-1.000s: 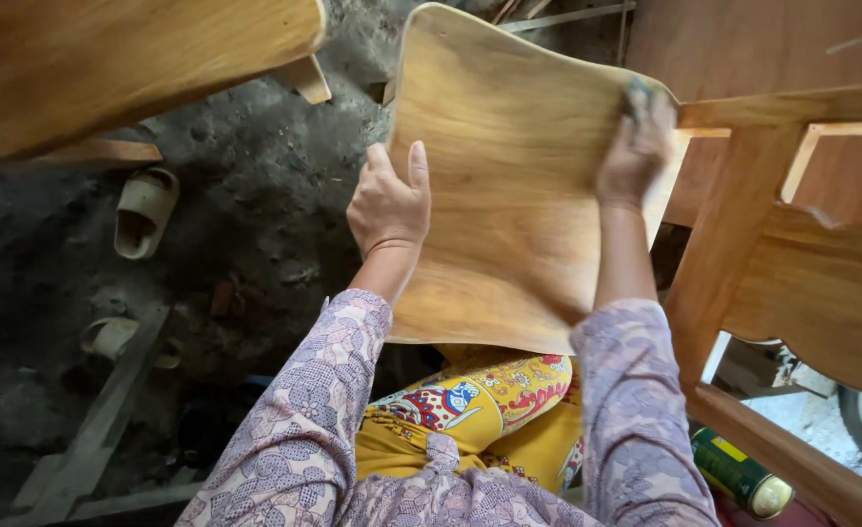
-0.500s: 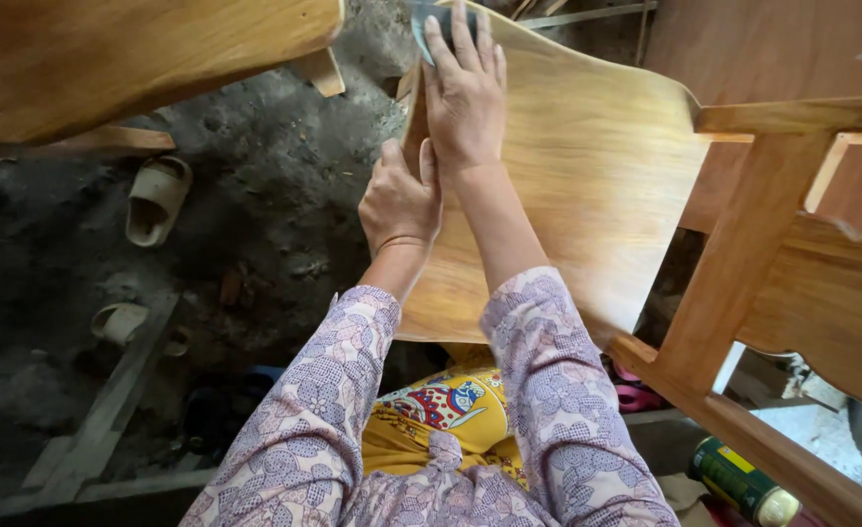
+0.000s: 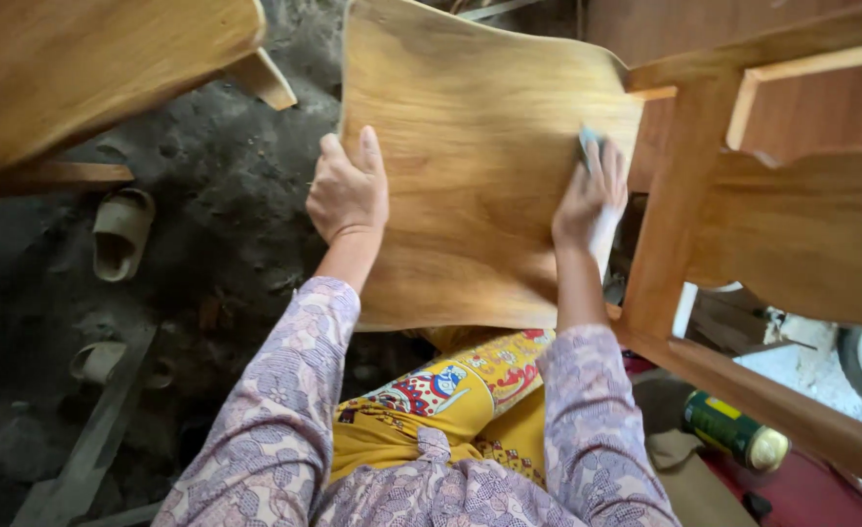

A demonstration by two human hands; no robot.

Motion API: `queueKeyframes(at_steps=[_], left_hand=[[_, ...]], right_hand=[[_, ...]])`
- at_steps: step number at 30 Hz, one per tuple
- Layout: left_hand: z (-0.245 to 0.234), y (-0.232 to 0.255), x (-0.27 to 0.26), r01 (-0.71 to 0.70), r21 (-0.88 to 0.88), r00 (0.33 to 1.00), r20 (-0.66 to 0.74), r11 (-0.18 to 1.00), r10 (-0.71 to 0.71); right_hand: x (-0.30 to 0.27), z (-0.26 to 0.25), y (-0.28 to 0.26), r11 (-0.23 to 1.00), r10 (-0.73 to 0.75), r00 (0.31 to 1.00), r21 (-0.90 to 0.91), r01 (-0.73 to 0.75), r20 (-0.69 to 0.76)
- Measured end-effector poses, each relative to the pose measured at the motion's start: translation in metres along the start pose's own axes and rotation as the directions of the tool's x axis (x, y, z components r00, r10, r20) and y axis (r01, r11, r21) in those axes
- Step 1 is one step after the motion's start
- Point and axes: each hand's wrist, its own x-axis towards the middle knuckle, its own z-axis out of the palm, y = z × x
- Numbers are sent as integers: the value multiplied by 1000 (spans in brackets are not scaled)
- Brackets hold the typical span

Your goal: The person sits on the floor and sands the seat of a wooden chair using a sanding block held in their right hand. They move the block back and forth across the surface to smooth the wood.

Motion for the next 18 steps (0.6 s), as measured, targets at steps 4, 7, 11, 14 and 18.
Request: queueKeyframes(at_steps=[4,7,11,14,18], left_hand=[[0,-2,-1,-3,-20,1000,0,1000,3],[2,-1,-2,-6,-50,1000,-19,999,6],[24,-18,-1,-55,-105,989,-140,993,40],[26,-26,-9,-231,-145,942,-281,962,184],[20,-41,-37,-391,-119,868,-379,913,322]], right_hand=[[-65,-44,17,936,278,958,-205,-286,-66],[-93,-38,17,887,392,903,-187,-421,-176],[-136,30,10,773,568,822,-311,-553,-51],[-120,-28,-120,848,28,996,-529,24,90],[-127,-45,-202,973,-47,982,-213,86,181]])
